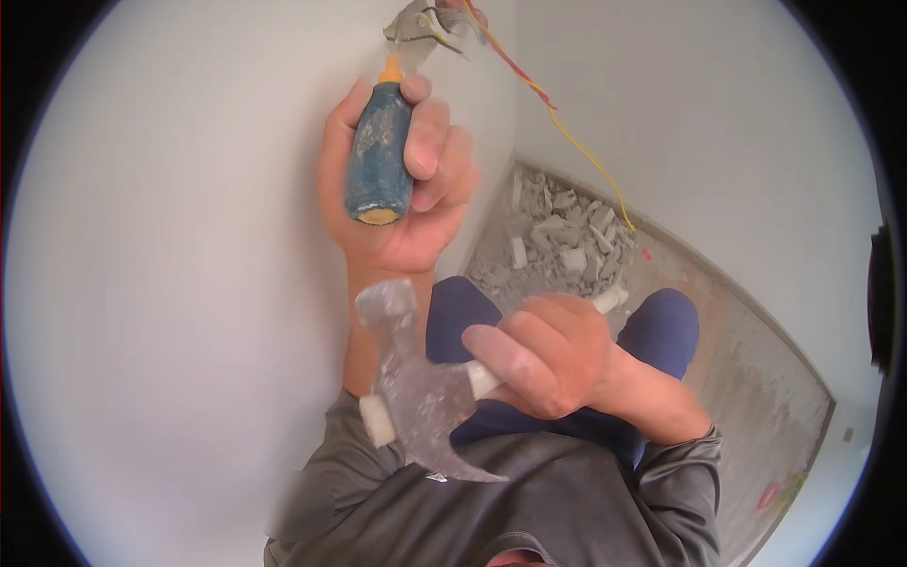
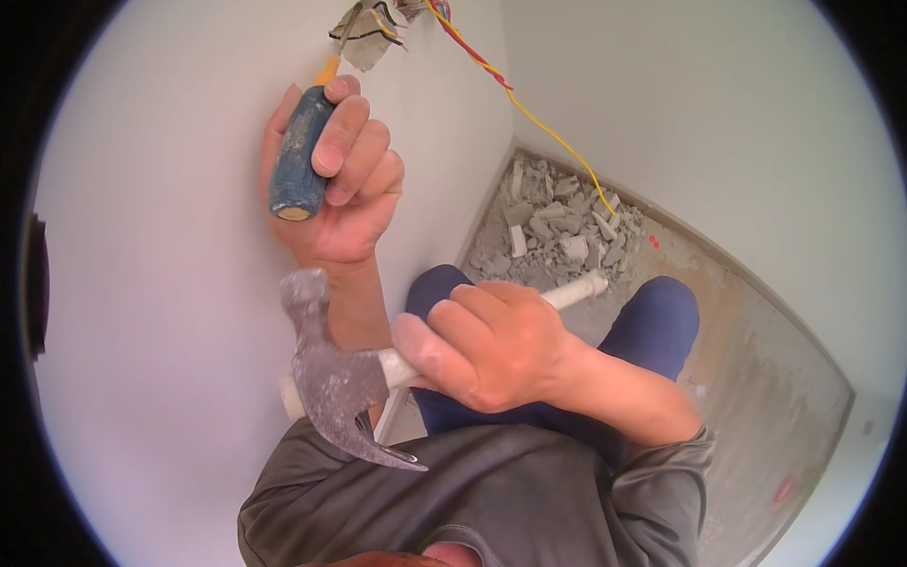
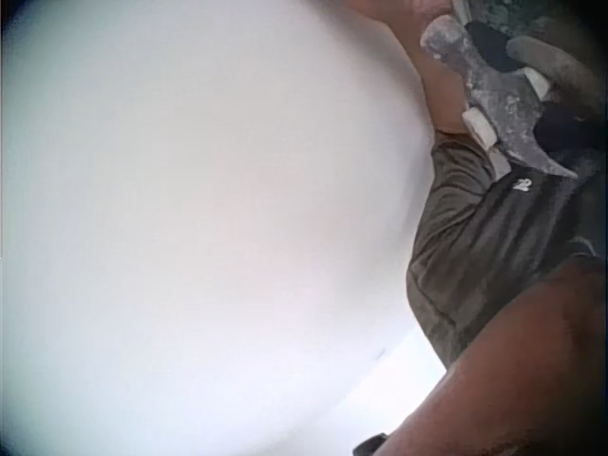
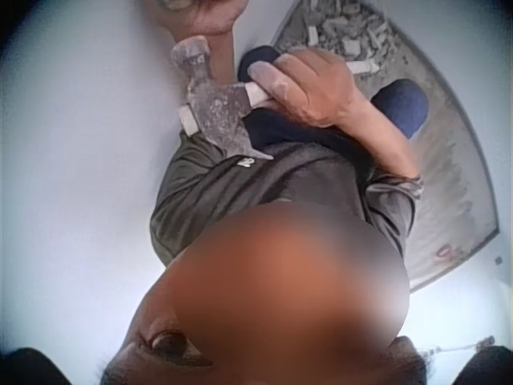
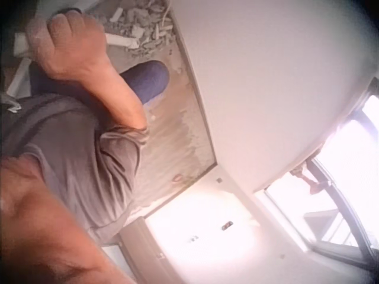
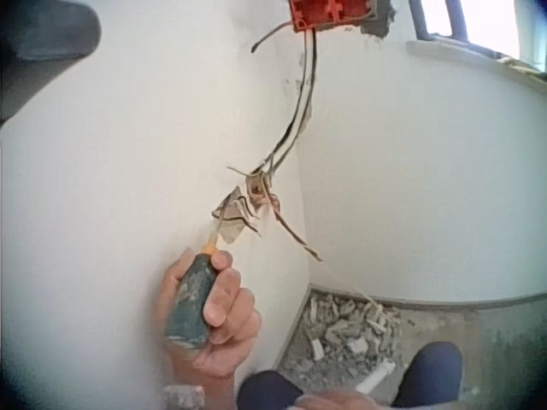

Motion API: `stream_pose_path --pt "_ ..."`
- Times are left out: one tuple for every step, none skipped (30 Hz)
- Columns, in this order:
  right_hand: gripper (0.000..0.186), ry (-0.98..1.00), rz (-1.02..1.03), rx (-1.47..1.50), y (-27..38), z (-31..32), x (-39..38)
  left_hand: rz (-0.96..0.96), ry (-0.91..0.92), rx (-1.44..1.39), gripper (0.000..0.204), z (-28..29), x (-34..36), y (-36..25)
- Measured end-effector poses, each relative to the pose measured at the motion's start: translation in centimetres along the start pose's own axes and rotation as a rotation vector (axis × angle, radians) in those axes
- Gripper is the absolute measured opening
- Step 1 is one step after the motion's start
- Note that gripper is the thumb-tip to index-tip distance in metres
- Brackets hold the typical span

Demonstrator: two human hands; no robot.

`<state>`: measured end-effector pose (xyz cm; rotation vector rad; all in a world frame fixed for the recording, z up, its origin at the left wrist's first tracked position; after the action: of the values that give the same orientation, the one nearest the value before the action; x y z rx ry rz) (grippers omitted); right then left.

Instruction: Installing and preparing electrical wires in a wall-mounted electrical box using a hammer, chisel, and wire stripper.

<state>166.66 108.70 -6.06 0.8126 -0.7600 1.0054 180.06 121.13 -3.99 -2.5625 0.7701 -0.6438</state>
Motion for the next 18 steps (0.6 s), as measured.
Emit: stream_pose_path --pt "0.027 -0.005 0.066 -0.107 0.3 0.0 0.3 0.000 -0.005 0.014 0.040 0.1 0.1 -0.1" --pt "0.025 -0.008 0.131 -0.215 0.6 -0.2 0.6 0.005 0.007 0.019 0.040 0.2 0.3 -0.1" --pt "0.026 -0.043 0.156 -0.261 0.9 -0.2 1.0 0.002 0.006 0.021 0.040 0.2 0.1 -0.2" --pt "0.026 -0.049 0.160 -0.258 1.2 -0.1 1.5 0.000 0.005 0.023 0.039 0.1 0.0 -0.3" --pt "0.024 -0.027 0.179 -0.294 1.6 0.0 1.9 -0.002 0.006 0.030 0.039 -0.2 0.1 -0.3" --pt "0.022 -0.004 0.192 -0.341 1.8 0.0 2.2 -0.009 -0.006 0.020 0.039 -0.2 0.2 -0.3" --pt "0.032 0.030 0.203 -0.310 2.1 0.2 2.4 -0.014 -0.017 0.009 0.038 -0.1 0.5 -0.3" --pt "0.032 0.026 0.200 -0.322 2.3 0.3 2.4 -0.005 -0.008 0.010 0.038 0.0 0.6 -0.3" --pt "0.032 0.035 0.238 -0.315 2.6 0.4 2.4 -0.004 -0.022 -0.004 0.038 0.3 0.6 -0.3" --pt "0.032 0.044 0.276 -0.310 2.8 0.5 2.4 -0.003 -0.035 -0.019 0.037 0.5 0.7 -0.3" --pt "0.026 0.056 0.271 -0.283 2.7 0.9 2.6 0.007 -0.023 -0.019 0.037 0.5 1.0 -0.1" --pt "0.026 0.047 0.279 -0.280 2.5 0.9 2.4 0.003 -0.048 -0.014 0.037 0.3 0.7 -0.3" --pt "0.023 0.086 0.146 -0.333 1.5 0.5 1.9 -0.001 -0.072 -0.010 0.036 0.1 0.5 -0.5" --pt "0.021 0.124 0.013 -0.384 0.5 0.2 1.8 -0.006 -0.072 0.002 0.036 -0.1 0.3 -0.8" --pt "0.021 0.143 -0.109 -0.306 -0.4 0.4 2.4 -0.003 -0.070 0.016 0.036 0.3 0.7 -0.9" --pt "0.021 0.140 -0.107 -0.302 -0.2 0.4 2.6 -0.001 -0.070 0.031 0.035 0.6 0.8 -0.9" --pt "0.022 0.134 -0.047 -0.280 0.5 0.3 2.7 -0.004 -0.074 0.037 0.035 0.8 0.7 -1.0" --pt "0.023 0.134 0.001 -0.281 1.2 0.6 2.5 -0.005 -0.065 0.006 0.035 1.2 1.0 -0.5"
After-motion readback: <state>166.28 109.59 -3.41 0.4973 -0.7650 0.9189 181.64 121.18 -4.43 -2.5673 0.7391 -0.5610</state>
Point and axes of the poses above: each hand's wrist, its own x-axis towards the middle knuckle, its own z-axis out of the back of the hand, y = z × x, the point moved 5 cm from there along x, towards the middle knuckle, and after that the axes turned 4 degrees about z, right-handed, at the moved point
